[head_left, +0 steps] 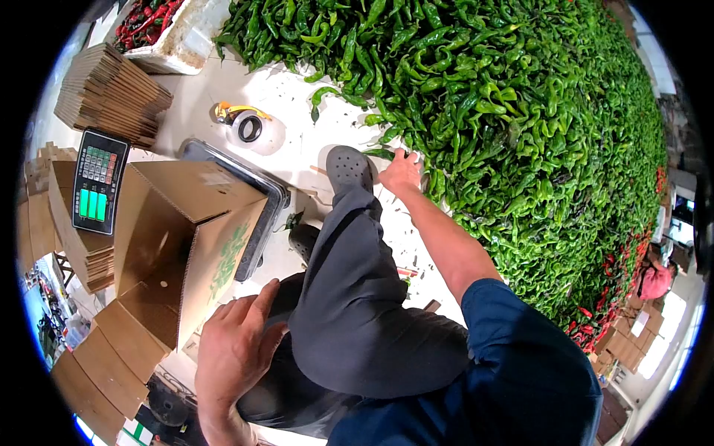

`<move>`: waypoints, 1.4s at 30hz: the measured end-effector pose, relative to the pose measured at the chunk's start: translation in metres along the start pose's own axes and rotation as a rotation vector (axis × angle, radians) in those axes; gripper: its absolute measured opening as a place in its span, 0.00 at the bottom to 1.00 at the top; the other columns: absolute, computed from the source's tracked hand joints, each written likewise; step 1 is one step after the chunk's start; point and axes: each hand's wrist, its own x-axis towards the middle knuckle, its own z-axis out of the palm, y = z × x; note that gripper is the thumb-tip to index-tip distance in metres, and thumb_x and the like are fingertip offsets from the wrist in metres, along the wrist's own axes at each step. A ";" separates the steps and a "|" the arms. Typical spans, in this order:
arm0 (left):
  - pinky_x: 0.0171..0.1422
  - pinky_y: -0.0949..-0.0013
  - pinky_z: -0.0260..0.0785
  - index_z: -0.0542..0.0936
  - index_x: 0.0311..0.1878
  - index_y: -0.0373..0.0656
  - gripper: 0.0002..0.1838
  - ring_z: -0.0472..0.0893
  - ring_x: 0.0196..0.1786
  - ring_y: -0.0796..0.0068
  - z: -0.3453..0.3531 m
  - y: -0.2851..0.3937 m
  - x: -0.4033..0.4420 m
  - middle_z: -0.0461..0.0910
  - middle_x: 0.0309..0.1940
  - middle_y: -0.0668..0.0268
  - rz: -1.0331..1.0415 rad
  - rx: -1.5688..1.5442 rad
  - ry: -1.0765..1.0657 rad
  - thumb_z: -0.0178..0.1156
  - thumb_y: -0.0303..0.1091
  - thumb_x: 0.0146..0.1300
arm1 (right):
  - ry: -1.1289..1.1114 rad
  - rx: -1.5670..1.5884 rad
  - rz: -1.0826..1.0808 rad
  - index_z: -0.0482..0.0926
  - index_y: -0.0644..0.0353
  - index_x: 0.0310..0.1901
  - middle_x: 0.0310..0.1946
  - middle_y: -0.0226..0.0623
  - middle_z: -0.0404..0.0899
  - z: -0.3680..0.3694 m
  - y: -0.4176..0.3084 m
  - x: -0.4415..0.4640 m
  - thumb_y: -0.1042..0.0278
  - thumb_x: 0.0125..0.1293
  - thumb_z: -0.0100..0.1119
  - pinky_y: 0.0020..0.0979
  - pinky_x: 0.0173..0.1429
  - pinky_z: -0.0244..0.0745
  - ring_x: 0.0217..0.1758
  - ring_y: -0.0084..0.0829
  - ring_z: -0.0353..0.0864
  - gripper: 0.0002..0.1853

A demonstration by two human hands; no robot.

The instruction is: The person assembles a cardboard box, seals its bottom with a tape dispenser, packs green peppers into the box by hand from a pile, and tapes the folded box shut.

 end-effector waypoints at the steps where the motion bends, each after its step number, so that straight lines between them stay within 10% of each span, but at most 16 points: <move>1: 0.53 0.56 0.76 0.73 0.69 0.41 0.33 0.84 0.46 0.54 0.000 0.000 0.000 0.84 0.44 0.54 0.003 0.003 0.001 0.71 0.36 0.61 | -0.010 0.043 0.003 0.61 0.54 0.69 0.68 0.52 0.60 0.000 0.002 0.003 0.56 0.56 0.69 0.45 0.68 0.73 0.71 0.57 0.65 0.41; 9: 0.53 0.56 0.76 0.74 0.68 0.42 0.32 0.84 0.46 0.53 -0.002 -0.001 -0.003 0.85 0.44 0.54 -0.008 0.027 0.000 0.70 0.38 0.62 | -0.174 0.483 0.023 0.68 0.60 0.69 0.67 0.53 0.68 -0.007 0.043 0.040 0.64 0.54 0.61 0.44 0.69 0.72 0.69 0.56 0.71 0.37; 15: 0.52 0.57 0.76 0.76 0.66 0.42 0.32 0.84 0.46 0.55 0.001 -0.001 -0.006 0.85 0.42 0.56 0.038 0.005 0.057 0.72 0.39 0.59 | -0.479 1.174 -0.014 0.71 0.57 0.65 0.42 0.40 0.76 -0.063 0.036 -0.003 0.72 0.51 0.60 0.48 0.39 0.80 0.40 0.37 0.80 0.34; 22: 0.50 0.55 0.76 0.75 0.66 0.42 0.34 0.84 0.45 0.51 -0.004 0.006 0.000 0.84 0.42 0.54 0.081 -0.038 0.079 0.73 0.33 0.54 | -0.382 0.945 -1.101 0.66 0.63 0.67 0.59 0.50 0.74 -0.211 -0.154 -0.150 0.72 0.51 0.60 0.34 0.46 0.82 0.47 0.37 0.82 0.37; 23: 0.50 0.57 0.76 0.75 0.66 0.41 0.33 0.84 0.45 0.54 -0.005 0.007 0.000 0.84 0.42 0.55 0.083 -0.015 0.080 0.72 0.35 0.56 | 0.132 0.755 -1.553 0.67 0.62 0.67 0.56 0.51 0.74 -0.204 -0.186 -0.164 0.72 0.51 0.59 0.36 0.53 0.82 0.51 0.40 0.82 0.37; 25: 0.50 0.58 0.76 0.75 0.65 0.41 0.31 0.84 0.44 0.55 -0.005 0.007 0.001 0.84 0.41 0.57 0.087 0.006 0.087 0.72 0.37 0.59 | -0.051 0.670 -1.573 0.66 0.63 0.68 0.62 0.57 0.68 -0.213 -0.225 -0.233 0.70 0.54 0.57 0.48 0.73 0.68 0.68 0.50 0.72 0.36; 27: 0.49 0.57 0.75 0.75 0.66 0.41 0.31 0.84 0.44 0.55 -0.002 0.006 0.000 0.84 0.42 0.57 0.092 0.000 0.092 0.71 0.36 0.59 | 0.195 0.410 -1.688 0.66 0.63 0.68 0.65 0.58 0.65 -0.189 -0.261 -0.279 0.68 0.58 0.57 0.52 0.71 0.69 0.67 0.55 0.72 0.34; 29: 0.49 0.57 0.75 0.75 0.66 0.40 0.31 0.83 0.44 0.54 -0.003 0.005 -0.001 0.84 0.42 0.56 0.087 0.002 0.072 0.71 0.36 0.59 | -0.060 0.269 -1.870 0.66 0.61 0.68 0.69 0.58 0.62 -0.181 -0.263 -0.286 0.68 0.61 0.57 0.56 0.70 0.68 0.68 0.59 0.70 0.32; 32: 0.49 0.57 0.75 0.75 0.67 0.41 0.32 0.83 0.43 0.55 -0.004 0.002 -0.005 0.84 0.42 0.56 0.069 0.013 0.049 0.71 0.36 0.59 | -0.475 0.381 -1.605 0.80 0.60 0.55 0.45 0.50 0.83 -0.189 -0.233 -0.237 0.68 0.61 0.58 0.47 0.56 0.80 0.49 0.48 0.85 0.19; 33: 0.49 0.58 0.75 0.75 0.67 0.41 0.32 0.83 0.43 0.55 -0.004 0.002 -0.006 0.84 0.41 0.56 0.062 0.016 0.046 0.72 0.36 0.59 | 0.055 0.719 -1.495 0.83 0.59 0.49 0.32 0.48 0.84 -0.150 -0.224 -0.208 0.68 0.61 0.58 0.45 0.48 0.81 0.38 0.48 0.86 0.15; 38: 0.47 0.60 0.76 0.76 0.67 0.42 0.33 0.84 0.42 0.59 -0.005 -0.001 -0.009 0.84 0.42 0.58 0.103 0.009 0.028 0.73 0.37 0.58 | 0.247 0.011 -0.607 0.82 0.59 0.48 0.48 0.50 0.84 -0.099 -0.088 0.004 0.69 0.63 0.57 0.48 0.54 0.81 0.46 0.52 0.86 0.12; 42: 0.50 0.58 0.77 0.74 0.68 0.43 0.35 0.84 0.44 0.58 -0.007 -0.003 -0.005 0.84 0.44 0.57 0.114 -0.012 -0.013 0.74 0.39 0.58 | 0.267 -0.484 -0.612 0.80 0.65 0.50 0.55 0.51 0.79 -0.091 -0.017 0.075 0.72 0.60 0.62 0.44 0.50 0.85 0.50 0.48 0.87 0.16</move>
